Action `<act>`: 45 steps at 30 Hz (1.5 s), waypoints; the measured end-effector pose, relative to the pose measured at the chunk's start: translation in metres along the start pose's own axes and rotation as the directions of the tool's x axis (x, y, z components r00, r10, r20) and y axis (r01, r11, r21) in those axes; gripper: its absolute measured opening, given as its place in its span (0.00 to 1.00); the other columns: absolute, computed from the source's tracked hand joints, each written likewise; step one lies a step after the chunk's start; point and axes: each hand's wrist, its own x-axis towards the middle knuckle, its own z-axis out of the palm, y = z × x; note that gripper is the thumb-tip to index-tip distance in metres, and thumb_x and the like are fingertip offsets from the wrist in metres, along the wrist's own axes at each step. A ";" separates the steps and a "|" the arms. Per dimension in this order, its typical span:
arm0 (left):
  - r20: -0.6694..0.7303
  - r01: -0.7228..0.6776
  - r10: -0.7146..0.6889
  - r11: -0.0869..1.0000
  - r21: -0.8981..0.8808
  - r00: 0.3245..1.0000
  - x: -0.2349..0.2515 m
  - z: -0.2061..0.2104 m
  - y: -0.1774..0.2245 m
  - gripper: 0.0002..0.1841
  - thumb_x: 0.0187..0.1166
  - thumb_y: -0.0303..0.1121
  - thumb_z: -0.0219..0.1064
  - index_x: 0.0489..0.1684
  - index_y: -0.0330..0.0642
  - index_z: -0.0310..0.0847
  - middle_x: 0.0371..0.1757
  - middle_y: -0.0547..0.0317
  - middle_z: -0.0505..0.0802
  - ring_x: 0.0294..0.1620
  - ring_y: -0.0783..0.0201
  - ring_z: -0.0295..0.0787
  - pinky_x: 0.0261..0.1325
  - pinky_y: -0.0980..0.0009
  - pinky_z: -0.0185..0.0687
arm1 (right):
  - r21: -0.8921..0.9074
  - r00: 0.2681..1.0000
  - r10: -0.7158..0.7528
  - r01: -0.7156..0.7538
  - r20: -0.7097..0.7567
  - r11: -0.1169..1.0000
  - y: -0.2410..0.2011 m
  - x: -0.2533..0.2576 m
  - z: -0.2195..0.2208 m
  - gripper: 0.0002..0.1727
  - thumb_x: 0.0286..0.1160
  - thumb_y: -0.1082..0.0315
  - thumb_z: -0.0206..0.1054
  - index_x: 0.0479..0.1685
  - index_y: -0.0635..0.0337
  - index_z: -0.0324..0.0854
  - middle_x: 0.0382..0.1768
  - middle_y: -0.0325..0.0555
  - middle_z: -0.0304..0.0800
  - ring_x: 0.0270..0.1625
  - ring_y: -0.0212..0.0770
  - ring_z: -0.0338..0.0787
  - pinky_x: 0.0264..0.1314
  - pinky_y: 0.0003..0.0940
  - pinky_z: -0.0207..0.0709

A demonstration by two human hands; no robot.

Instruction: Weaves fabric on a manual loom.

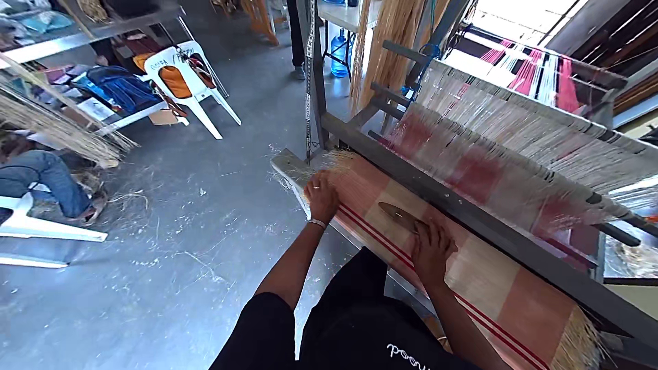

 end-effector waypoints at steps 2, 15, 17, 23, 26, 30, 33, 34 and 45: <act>-0.035 0.092 -0.089 0.992 0.092 0.995 0.023 -0.011 -0.022 0.40 0.69 0.25 0.65 0.89 0.48 0.62 0.92 0.38 0.62 0.88 0.30 0.57 0.77 0.25 0.55 | 0.017 1.000 0.005 -0.005 -0.011 1.000 -0.002 0.002 -0.003 0.24 0.87 0.59 0.48 0.77 0.42 0.80 0.83 0.54 0.74 0.86 0.66 0.69 0.81 0.77 0.52; 0.027 0.560 -0.590 0.780 0.279 0.807 0.135 -0.202 -0.165 0.26 0.95 0.35 0.38 0.73 0.18 0.69 0.69 0.13 0.79 0.73 0.18 0.76 0.71 0.24 0.68 | 0.022 0.998 0.057 -0.058 0.032 0.998 0.026 0.009 -0.023 0.22 0.89 0.59 0.51 0.76 0.41 0.82 0.82 0.52 0.76 0.82 0.66 0.74 0.77 0.78 0.56; -0.096 0.618 -0.610 0.776 0.126 0.786 0.144 -0.254 -0.163 0.32 0.97 0.41 0.31 0.76 0.18 0.66 0.73 0.15 0.78 0.77 0.23 0.74 0.77 0.28 0.65 | 0.017 0.996 0.090 -0.090 0.015 0.996 0.036 0.008 -0.025 0.22 0.89 0.60 0.51 0.75 0.43 0.82 0.81 0.54 0.76 0.82 0.66 0.74 0.79 0.78 0.55; -0.148 0.362 -0.695 0.529 -0.767 0.704 0.152 -0.357 -0.095 0.21 0.94 0.53 0.38 0.29 0.58 0.64 0.16 0.74 0.69 0.13 0.75 0.65 0.21 0.75 0.68 | 0.063 0.996 0.071 -0.068 -0.048 0.996 0.047 0.012 -0.025 0.22 0.89 0.59 0.51 0.72 0.47 0.84 0.79 0.54 0.79 0.83 0.63 0.74 0.83 0.76 0.51; -0.086 0.195 -0.520 0.463 -0.865 0.850 0.138 -0.375 -0.033 0.22 0.95 0.52 0.36 0.29 0.59 0.67 0.16 0.76 0.72 0.12 0.78 0.63 0.16 0.81 0.62 | 0.142 0.991 0.073 -0.057 -0.113 0.988 0.036 0.018 -0.029 0.23 0.85 0.59 0.52 0.71 0.53 0.83 0.79 0.58 0.78 0.82 0.67 0.73 0.82 0.75 0.51; 0.003 0.104 -0.229 0.432 -0.896 0.973 0.105 -0.352 0.050 0.23 0.95 0.51 0.36 0.28 0.59 0.68 0.17 0.77 0.71 0.12 0.78 0.61 0.17 0.82 0.60 | 0.285 0.981 0.029 0.027 -0.190 0.958 0.001 0.036 -0.050 0.25 0.83 0.56 0.53 0.71 0.57 0.83 0.78 0.60 0.79 0.81 0.66 0.74 0.83 0.72 0.53; 0.085 0.092 -0.037 0.307 -0.947 0.996 0.087 -0.315 0.096 0.24 0.96 0.49 0.32 0.28 0.57 0.67 0.17 0.75 0.70 0.13 0.77 0.59 0.16 0.82 0.58 | 0.397 0.962 -0.003 0.115 -0.273 0.911 -0.030 0.056 -0.085 0.21 0.87 0.56 0.56 0.64 0.59 0.86 0.64 0.55 0.90 0.70 0.59 0.85 0.79 0.66 0.66; 0.109 0.105 0.000 0.261 -0.960 0.994 0.084 -0.302 0.109 0.25 0.96 0.49 0.31 0.28 0.57 0.67 0.17 0.75 0.69 0.12 0.77 0.59 0.16 0.82 0.57 | 0.437 0.952 0.000 0.140 -0.305 0.888 -0.039 0.063 -0.098 0.19 0.87 0.58 0.57 0.60 0.61 0.88 0.58 0.54 0.93 0.64 0.57 0.88 0.75 0.63 0.71; 0.187 0.166 0.204 0.117 -0.979 0.961 0.054 -0.222 0.203 0.25 0.96 0.52 0.32 0.28 0.58 0.69 0.19 0.75 0.70 0.14 0.78 0.60 0.17 0.84 0.56 | 0.938 0.965 0.101 0.205 -0.242 0.281 -0.102 0.088 -0.214 0.10 0.81 0.65 0.69 0.50 0.61 0.88 0.44 0.40 0.91 0.47 0.32 0.90 0.56 0.32 0.88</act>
